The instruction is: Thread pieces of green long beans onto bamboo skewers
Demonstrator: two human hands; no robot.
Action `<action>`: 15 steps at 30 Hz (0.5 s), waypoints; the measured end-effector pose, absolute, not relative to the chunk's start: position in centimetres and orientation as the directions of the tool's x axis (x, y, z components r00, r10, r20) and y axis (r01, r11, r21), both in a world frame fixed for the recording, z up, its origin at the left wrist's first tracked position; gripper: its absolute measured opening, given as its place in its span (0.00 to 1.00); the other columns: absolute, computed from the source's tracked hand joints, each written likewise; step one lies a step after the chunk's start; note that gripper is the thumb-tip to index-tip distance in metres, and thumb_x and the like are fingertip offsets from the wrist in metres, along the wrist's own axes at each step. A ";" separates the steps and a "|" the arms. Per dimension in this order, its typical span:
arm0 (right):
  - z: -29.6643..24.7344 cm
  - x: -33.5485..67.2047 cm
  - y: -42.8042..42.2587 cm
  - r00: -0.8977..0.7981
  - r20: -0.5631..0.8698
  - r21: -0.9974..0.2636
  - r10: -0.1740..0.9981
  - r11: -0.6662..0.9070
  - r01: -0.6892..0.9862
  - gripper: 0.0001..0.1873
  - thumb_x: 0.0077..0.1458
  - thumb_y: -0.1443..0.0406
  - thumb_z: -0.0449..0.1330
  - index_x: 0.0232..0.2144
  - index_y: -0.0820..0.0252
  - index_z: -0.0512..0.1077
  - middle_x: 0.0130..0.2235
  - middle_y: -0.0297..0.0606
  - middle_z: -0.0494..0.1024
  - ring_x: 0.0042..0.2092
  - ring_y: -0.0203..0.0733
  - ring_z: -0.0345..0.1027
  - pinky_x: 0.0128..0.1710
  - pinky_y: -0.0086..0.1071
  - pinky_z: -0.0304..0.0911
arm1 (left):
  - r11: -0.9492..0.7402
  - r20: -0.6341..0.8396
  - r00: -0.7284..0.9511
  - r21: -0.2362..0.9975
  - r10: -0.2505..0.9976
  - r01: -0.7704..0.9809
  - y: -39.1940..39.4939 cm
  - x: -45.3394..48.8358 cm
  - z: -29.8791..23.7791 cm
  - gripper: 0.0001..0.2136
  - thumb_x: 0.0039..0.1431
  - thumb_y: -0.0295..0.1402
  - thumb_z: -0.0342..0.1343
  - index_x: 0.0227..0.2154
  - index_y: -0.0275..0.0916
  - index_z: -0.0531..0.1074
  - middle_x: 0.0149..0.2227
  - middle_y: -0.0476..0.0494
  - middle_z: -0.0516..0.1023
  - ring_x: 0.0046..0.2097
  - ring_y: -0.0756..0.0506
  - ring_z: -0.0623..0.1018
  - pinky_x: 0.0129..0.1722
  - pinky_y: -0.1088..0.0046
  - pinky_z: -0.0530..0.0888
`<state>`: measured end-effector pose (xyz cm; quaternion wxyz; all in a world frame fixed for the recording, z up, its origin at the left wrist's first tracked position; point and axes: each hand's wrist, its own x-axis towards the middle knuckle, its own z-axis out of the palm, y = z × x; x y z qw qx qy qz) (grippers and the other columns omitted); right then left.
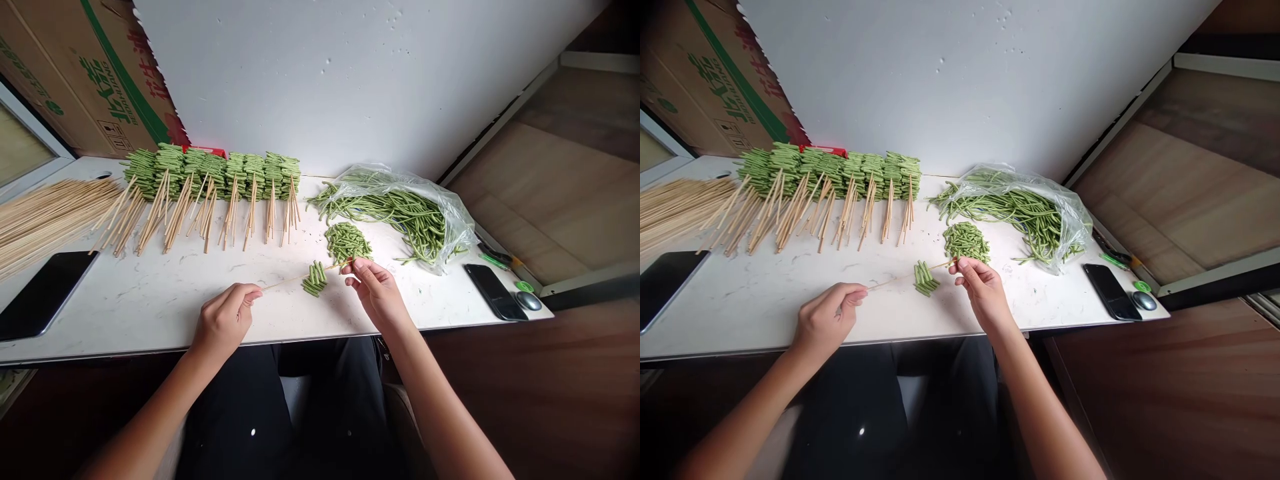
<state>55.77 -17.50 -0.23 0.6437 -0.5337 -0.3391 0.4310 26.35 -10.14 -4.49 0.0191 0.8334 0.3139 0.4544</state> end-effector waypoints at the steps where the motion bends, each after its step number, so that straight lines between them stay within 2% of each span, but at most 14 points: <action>1: -0.2 55.8 -17.5 0.400 -0.022 -0.980 0.916 0.059 -0.190 0.15 0.53 0.50 0.72 0.35 0.53 0.81 0.38 0.39 0.81 0.42 0.44 0.73 0.39 0.37 0.69 | -0.802 0.747 0.389 0.316 0.540 0.507 -10.1 26.3 -4.5 0.08 0.69 0.22 0.55 0.39 0.41 0.76 0.34 0.49 0.85 0.34 0.49 0.84 0.36 0.76 0.79; 7: -0.7 56.0 -17.5 0.422 0.022 -0.986 0.906 0.089 -0.139 0.14 0.54 0.51 0.72 0.34 0.53 0.82 0.36 0.38 0.81 0.39 0.41 0.72 0.40 0.38 0.69 | -0.800 0.746 0.392 0.307 0.539 0.516 -10.2 26.2 -4.4 0.08 0.68 0.21 0.56 0.39 0.40 0.76 0.34 0.50 0.85 0.33 0.49 0.84 0.36 0.76 0.79; 15: -0.3 56.0 -18.1 0.494 0.114 -0.993 0.862 0.082 0.085 0.13 0.54 0.52 0.73 0.34 0.53 0.84 0.33 0.38 0.84 0.39 0.45 0.74 0.44 0.42 0.71 | -0.809 0.752 0.411 0.267 0.515 0.524 -10.1 26.0 -4.8 0.09 0.68 0.21 0.55 0.39 0.41 0.76 0.34 0.49 0.85 0.33 0.48 0.84 0.35 0.73 0.79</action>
